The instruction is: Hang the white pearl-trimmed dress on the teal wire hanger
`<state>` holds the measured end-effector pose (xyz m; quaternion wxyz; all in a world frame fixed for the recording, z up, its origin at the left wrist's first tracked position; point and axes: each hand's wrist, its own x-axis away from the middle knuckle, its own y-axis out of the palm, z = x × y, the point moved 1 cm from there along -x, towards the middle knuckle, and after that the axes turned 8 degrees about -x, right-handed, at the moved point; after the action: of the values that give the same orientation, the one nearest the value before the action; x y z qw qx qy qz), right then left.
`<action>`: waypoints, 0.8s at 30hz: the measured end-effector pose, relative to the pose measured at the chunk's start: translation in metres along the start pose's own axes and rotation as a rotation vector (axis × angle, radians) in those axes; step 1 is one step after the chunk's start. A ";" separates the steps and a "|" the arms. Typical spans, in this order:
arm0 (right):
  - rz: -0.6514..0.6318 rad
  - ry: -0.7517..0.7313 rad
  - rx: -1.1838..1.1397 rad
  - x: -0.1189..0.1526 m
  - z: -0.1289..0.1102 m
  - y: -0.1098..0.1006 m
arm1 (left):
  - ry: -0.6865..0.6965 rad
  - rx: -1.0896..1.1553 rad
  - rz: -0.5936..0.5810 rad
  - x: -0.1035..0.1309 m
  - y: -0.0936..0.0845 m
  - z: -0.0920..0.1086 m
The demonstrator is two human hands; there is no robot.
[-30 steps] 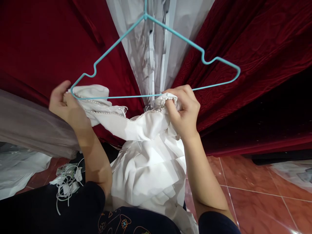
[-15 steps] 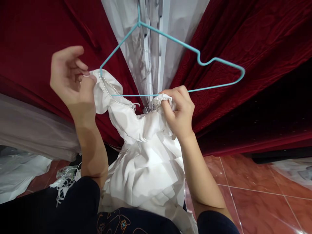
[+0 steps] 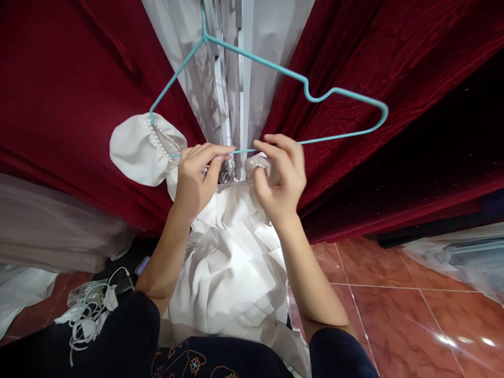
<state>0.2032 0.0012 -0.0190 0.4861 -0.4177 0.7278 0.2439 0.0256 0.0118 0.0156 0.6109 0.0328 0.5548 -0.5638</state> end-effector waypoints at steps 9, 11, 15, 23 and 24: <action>0.464 0.006 0.055 -0.044 0.080 -0.097 | -0.047 0.044 -0.086 -0.002 -0.014 -0.002; 0.439 0.035 0.084 -0.061 0.080 -0.103 | -0.043 0.041 -0.090 -0.002 -0.017 -0.003; 0.310 0.010 0.055 -0.087 0.052 -0.082 | -0.043 0.049 -0.117 -0.002 -0.020 -0.003; 0.202 0.105 0.158 -0.109 0.045 -0.072 | -0.047 0.015 -0.157 -0.002 -0.023 -0.002; 0.197 0.138 0.183 -0.107 0.048 -0.076 | -0.050 -0.009 -0.147 -0.001 -0.023 -0.002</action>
<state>0.3114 0.0372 0.0629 0.4448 -0.3140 0.8161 0.1936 0.0081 0.0058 0.0294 0.5816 -0.0251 0.5426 -0.6055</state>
